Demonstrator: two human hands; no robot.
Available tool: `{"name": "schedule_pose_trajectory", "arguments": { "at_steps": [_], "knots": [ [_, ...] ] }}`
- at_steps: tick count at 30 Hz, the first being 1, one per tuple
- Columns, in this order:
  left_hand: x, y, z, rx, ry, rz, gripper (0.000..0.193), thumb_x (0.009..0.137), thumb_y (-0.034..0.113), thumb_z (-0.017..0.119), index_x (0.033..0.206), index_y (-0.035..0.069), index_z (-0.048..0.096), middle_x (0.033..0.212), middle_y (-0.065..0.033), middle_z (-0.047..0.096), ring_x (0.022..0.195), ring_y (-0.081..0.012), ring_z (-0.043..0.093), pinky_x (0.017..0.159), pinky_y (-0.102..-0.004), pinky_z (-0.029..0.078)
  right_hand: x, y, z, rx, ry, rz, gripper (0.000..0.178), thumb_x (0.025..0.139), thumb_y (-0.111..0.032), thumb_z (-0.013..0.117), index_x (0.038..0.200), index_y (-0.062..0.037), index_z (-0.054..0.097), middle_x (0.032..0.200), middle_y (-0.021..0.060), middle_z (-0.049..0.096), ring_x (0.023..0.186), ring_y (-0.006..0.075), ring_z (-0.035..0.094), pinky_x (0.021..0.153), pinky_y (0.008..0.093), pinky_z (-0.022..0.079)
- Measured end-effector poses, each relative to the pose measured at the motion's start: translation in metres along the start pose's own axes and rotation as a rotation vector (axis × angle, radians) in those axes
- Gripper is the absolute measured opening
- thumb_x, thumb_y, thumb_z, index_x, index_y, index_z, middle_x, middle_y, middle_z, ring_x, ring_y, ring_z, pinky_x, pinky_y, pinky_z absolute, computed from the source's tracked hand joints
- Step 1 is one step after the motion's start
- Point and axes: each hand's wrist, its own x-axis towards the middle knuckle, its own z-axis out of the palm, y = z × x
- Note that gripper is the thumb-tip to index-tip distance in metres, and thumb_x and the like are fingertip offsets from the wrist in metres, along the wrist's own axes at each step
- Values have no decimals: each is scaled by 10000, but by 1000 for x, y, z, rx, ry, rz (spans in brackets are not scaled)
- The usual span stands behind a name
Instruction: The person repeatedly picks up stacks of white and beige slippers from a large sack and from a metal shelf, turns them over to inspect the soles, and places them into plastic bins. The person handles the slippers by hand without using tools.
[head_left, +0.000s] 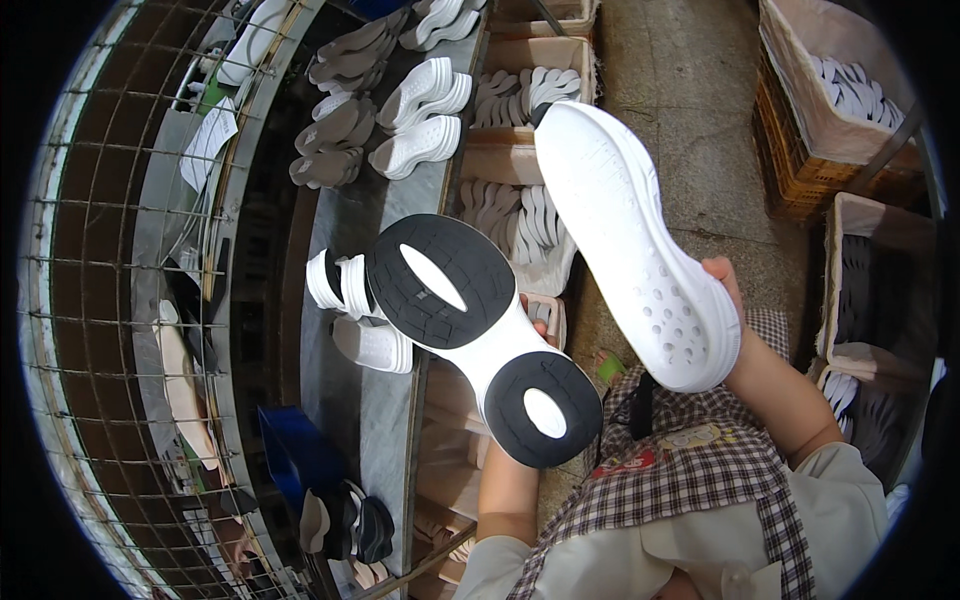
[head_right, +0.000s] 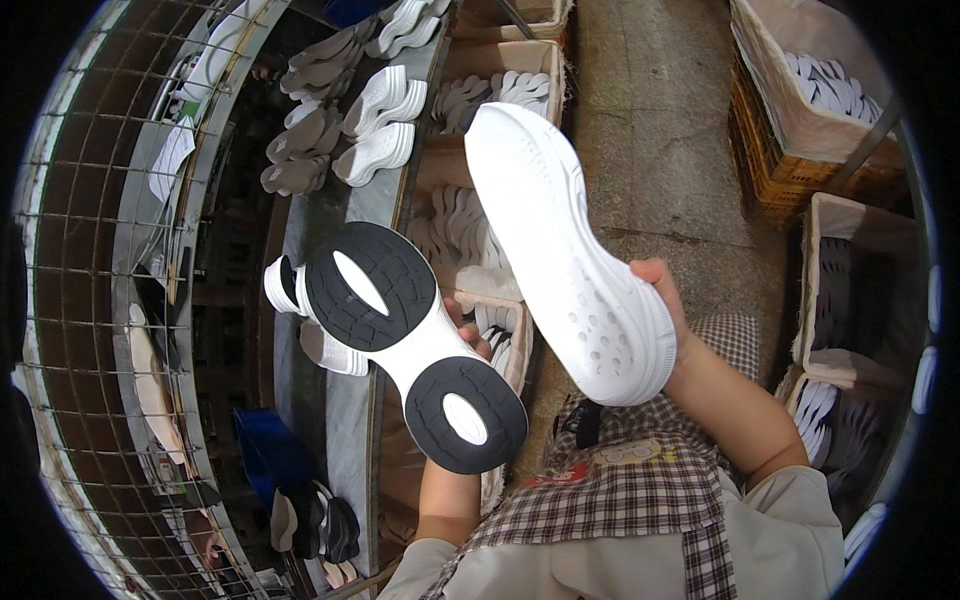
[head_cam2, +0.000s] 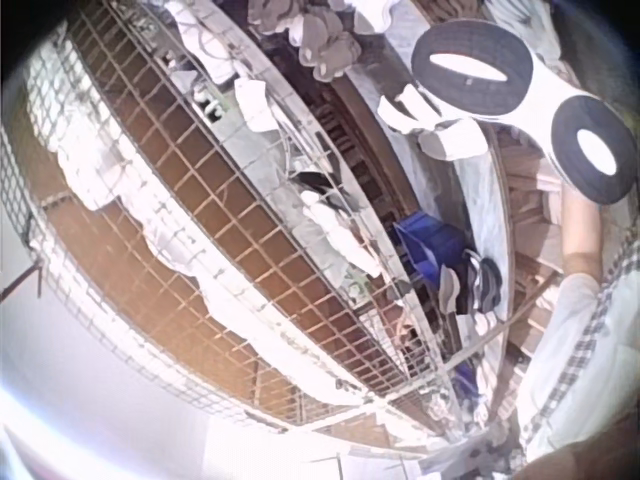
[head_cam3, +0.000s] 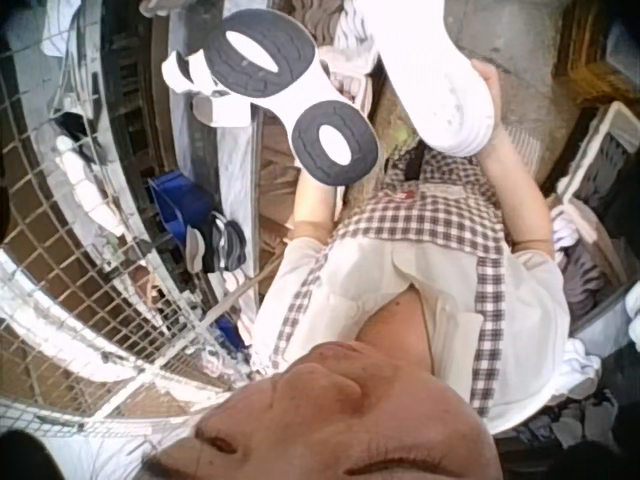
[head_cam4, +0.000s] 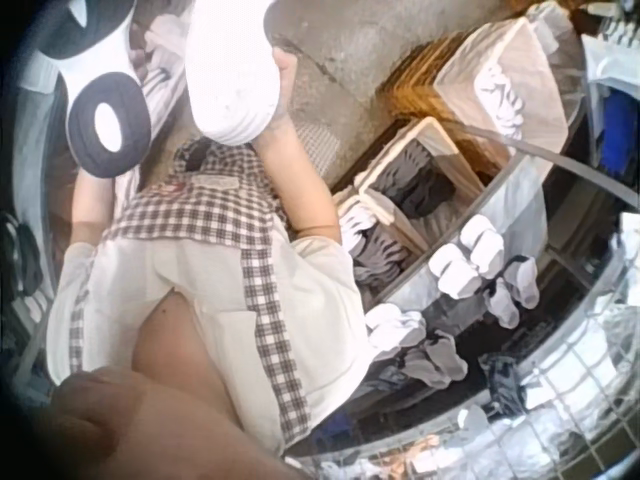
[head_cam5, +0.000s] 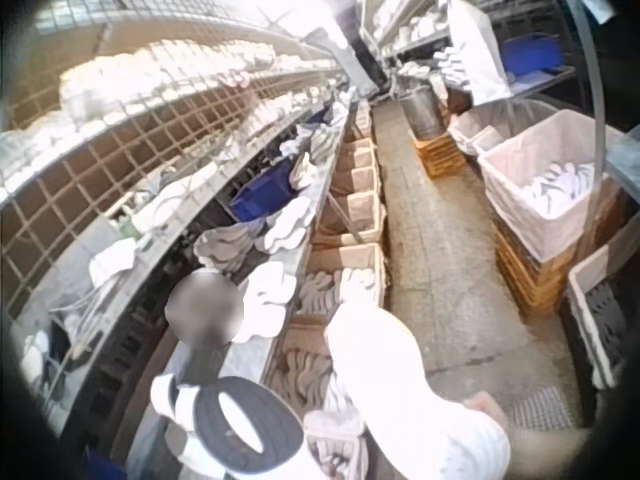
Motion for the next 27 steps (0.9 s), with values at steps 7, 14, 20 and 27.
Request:
{"name": "schedule_pose_trajectory", "arguments": {
  "at_steps": [7, 14, 20, 27],
  "knots": [
    [30, -1, 3, 936, 363, -75, 500, 937, 337, 497, 1290, -2, 396, 1096, -222, 537, 1009, -357, 569, 827, -375, 532, 14, 25, 7, -896, -74, -141, 923, 711, -413, 623, 1430, 30, 249, 1395, 218, 378, 1256, 290, 422, 1029, 387, 379],
    [31, -2, 26, 252, 20, 22, 482, 925, 335, 498, 1189, -58, 409, 990, -169, 481, 792, -259, 499, 636, -323, 476, 20, 20, -30, -157, -70, 112, 772, 762, -366, 452, 1424, -8, 281, 1337, 230, 452, 1144, 335, 545, 948, 443, 482],
    [31, -3, 54, 38, -83, 13, 479, 910, 340, 500, 1145, -63, 387, 1000, -168, 408, 757, -224, 428, 576, -307, 423, 21, 10, -52, 82, -227, 71, 891, 741, -591, 645, 1412, -82, 354, 1334, 183, 487, 1147, 356, 548, 933, 505, 480],
    [27, 3, 53, 67, -64, 25, 473, 906, 332, 492, 1132, -72, 392, 1021, -169, 403, 757, -205, 406, 569, -305, 391, 19, 6, -48, 9, -228, 79, 823, 729, -496, 664, 1380, -62, 409, 1287, 195, 527, 1120, 353, 569, 887, 513, 508]
  ]
}}
